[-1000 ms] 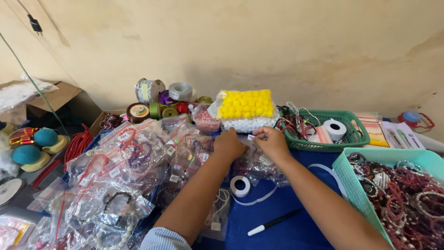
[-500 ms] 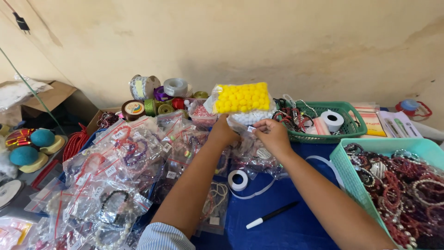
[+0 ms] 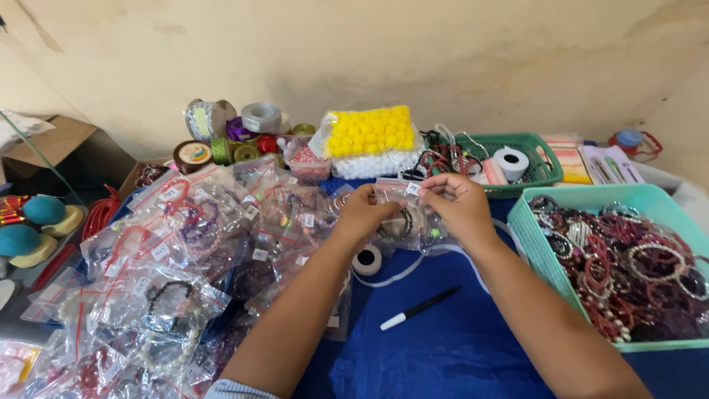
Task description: Packaging and tagging beaded bracelets for retail sale.
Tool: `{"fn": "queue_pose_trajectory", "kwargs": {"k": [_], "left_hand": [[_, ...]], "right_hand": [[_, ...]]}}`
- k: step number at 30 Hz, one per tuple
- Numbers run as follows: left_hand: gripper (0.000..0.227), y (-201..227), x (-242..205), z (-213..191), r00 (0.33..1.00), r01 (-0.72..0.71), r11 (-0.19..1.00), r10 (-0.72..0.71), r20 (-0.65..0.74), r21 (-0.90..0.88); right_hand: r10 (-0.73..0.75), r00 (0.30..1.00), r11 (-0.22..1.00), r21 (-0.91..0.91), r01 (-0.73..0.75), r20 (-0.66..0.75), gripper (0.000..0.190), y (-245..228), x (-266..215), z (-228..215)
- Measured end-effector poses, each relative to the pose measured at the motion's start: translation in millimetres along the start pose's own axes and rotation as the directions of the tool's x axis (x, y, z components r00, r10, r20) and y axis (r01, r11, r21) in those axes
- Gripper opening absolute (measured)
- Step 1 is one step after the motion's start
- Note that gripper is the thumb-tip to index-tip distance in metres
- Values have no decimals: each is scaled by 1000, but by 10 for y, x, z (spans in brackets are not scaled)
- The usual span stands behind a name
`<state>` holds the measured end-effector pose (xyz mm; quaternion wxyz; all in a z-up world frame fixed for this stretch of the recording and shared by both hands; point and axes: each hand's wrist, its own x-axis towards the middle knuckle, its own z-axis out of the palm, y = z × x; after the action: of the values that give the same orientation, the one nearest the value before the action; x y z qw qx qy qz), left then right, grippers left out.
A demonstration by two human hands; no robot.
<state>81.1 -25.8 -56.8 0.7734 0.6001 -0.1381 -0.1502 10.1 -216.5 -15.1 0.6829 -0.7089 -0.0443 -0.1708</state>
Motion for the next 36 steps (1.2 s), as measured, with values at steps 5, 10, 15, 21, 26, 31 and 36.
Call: {"fn": "queue_pose_trajectory", "kwargs": {"k": [5, 10, 15, 21, 26, 31, 36], "left_hand": [[29, 86, -419, 201, 989, 116, 980, -100, 107, -163], [27, 0, -619, 278, 973, 194, 961, -163, 164, -196], [23, -221, -597, 236, 974, 74, 995, -57, 221, -70], [24, -310, -627, 189, 968, 52, 996, -33, 247, -70], [23, -340, -650, 205, 964, 58, 992, -26, 266, -113], [22, -383, -651, 211, 963, 10, 994, 20, 268, -109], [23, -403, -668, 248, 970, -36, 997, 53, 236, -73]], "right_hand": [[54, 998, 999, 8, -54, 34, 13, -40, -318, -141], [113, 993, 988, -105, -110, 20, 13, -82, -592, -191], [140, 990, 983, -124, -134, 37, 12, 100, -677, -240], [98, 993, 985, -151, -88, 58, 11, 219, -748, -213], [44, 998, 982, -184, -36, 41, 13, 191, -797, -166], [-49, 999, 961, -274, 49, 7, 13, 175, -832, -99], [-105, 995, 966, -239, 103, 5, 14, 143, -847, -56]]}}
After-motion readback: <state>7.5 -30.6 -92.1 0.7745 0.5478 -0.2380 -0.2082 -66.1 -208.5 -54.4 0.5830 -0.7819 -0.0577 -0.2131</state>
